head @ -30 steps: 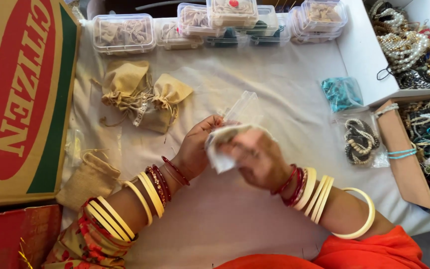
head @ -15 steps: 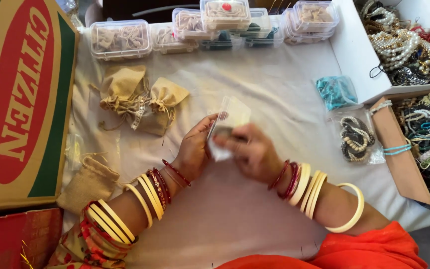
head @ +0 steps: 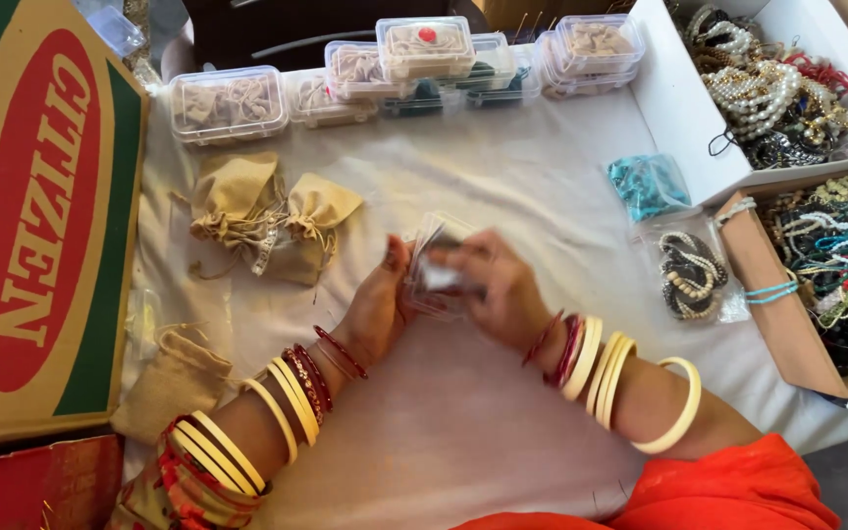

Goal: Sorting jewelry items and packing them into small plastic boxes and cloth pouches.

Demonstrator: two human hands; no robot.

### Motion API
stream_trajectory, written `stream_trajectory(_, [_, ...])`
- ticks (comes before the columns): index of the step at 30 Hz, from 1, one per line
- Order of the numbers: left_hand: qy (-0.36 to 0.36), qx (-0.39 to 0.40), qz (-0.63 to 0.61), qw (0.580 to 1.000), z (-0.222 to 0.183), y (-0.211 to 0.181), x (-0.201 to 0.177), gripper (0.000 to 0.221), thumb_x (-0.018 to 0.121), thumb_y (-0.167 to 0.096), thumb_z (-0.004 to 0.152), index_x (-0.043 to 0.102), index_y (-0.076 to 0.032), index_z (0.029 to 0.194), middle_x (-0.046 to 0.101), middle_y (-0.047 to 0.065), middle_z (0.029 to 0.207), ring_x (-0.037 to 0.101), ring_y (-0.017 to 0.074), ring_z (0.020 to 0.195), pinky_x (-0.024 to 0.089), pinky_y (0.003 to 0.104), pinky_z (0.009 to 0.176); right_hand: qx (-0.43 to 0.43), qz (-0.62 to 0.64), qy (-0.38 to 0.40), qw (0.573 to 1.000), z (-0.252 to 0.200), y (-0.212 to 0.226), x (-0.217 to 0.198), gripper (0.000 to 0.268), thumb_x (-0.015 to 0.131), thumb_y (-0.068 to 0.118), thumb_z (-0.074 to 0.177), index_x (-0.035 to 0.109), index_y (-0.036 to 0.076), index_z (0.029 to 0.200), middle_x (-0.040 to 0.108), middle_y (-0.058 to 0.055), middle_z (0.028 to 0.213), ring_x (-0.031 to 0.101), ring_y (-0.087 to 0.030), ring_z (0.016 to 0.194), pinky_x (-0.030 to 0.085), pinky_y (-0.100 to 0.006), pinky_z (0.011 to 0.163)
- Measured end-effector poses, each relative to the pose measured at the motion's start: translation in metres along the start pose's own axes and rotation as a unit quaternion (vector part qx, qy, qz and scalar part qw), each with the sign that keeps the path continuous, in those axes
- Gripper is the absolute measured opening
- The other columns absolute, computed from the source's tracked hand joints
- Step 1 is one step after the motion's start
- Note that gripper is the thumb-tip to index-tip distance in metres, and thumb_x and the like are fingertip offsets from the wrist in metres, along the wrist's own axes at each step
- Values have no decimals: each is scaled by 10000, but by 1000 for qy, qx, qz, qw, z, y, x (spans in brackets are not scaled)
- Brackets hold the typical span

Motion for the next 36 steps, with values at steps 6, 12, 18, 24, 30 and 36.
stream_trajectory(6, [-18,-15,-43,999,1,-1,-7,984,290,-815,882,425,-54,1489,674,131,1231,664,211,1133,554,347,973,-165,-89,70,980,4,51,-4,335,681,6,862,732,111,1177,674,-103,1058,692,-252,876,596,-357,734])
stream_trajectory(12, [1,-38,-85,996,4,3,-7,1020,355,-836,876,384,-48,1524,636,141,1186,659,242,1060,553,412,965,-12,-36,18,999,15,-16,-2,360,606,-44,917,748,129,1198,687,-108,1013,684,-214,789,607,-312,686])
stream_trajectory(18, [-28,-47,-82,995,8,-5,-4,1055,311,-849,817,352,-56,1512,659,113,1218,684,223,1068,559,396,975,-37,-59,27,997,14,18,-6,435,554,-101,846,746,87,1188,679,-118,972,648,-210,737,573,-323,670])
stream_trajectory(24, [-40,-45,-52,997,7,1,-13,1104,275,-883,839,392,-30,1530,656,133,1215,668,215,1074,555,380,973,-218,-101,115,964,3,45,4,279,645,40,923,745,66,1182,662,-81,947,652,-197,754,583,-350,728])
stream_trajectory(30, [-33,-73,-79,994,10,3,-14,1087,285,-885,809,426,-51,1492,659,137,1195,677,241,1047,584,426,937,-25,-33,36,998,9,-29,0,328,599,2,948,752,115,1215,669,-84,1038,652,-191,806,582,-292,673])
stream_trajectory(36, [-25,-56,-82,995,8,2,-15,1093,276,-877,847,417,-35,1529,667,138,1213,680,233,1078,562,393,976,-80,-73,78,991,-3,26,1,375,587,-44,923,750,105,1225,667,-87,1012,658,-191,791,576,-309,643])
Point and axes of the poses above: each hand's wrist, its own z-axis towards the middle knuckle, its own x-axis out of the palm, y = z × x, the point moved 3 cm from there along z, towards the middle knuckle
